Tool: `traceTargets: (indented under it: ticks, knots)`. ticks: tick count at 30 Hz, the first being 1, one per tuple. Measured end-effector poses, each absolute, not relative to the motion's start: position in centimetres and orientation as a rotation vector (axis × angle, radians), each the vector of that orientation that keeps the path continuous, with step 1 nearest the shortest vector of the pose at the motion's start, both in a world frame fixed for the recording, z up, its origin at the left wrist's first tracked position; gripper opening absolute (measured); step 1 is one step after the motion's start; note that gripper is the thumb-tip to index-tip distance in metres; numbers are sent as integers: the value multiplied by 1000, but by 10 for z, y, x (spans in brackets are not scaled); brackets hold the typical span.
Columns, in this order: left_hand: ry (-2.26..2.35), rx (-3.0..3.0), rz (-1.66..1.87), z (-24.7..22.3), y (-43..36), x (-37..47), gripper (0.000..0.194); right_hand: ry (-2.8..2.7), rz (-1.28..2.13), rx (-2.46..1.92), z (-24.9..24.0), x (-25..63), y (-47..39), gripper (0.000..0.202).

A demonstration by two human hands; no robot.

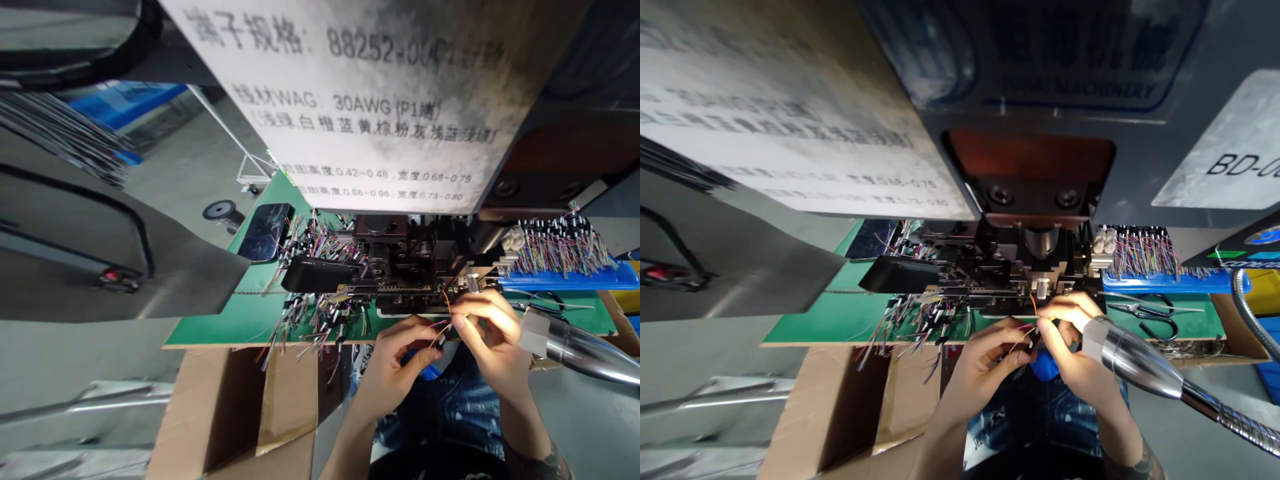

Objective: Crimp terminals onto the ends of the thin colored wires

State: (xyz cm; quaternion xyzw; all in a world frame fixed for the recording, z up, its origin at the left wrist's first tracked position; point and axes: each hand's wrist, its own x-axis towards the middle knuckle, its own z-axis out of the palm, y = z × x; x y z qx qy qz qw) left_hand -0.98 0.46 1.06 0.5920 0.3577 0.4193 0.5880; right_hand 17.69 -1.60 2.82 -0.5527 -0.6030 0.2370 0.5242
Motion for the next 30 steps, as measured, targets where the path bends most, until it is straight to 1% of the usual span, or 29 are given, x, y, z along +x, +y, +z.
traceTargets:
  ticks: [4, 6, 14, 21, 27, 30]
  knots:
    - [798, 1350, 946, 12, 5, -12, 24, -1429, 658, -1225, 28, 180, -17, 9]
    - [814, 1350, 947, 11, 5, -11, 23, -1329, 732, -1252, 26, 177, -19, 7]
    - [840, 1334, 968, 8, 6, -7, 14, -1191, 841, -1366, 26, 169, -18, 12]
    - [835, 1318, 985, 9, 5, -8, 10, -1181, 846, -1377, 27, 168, -17, 16]
    - [823, 1303, 994, 7, 4, -8, 15, -1192, 830, -1370, 23, 171, -19, 17]
    - [777, 1338, 995, 9, 3, -12, 16, -1274, 832, -1275, 19, 176, -27, 17]
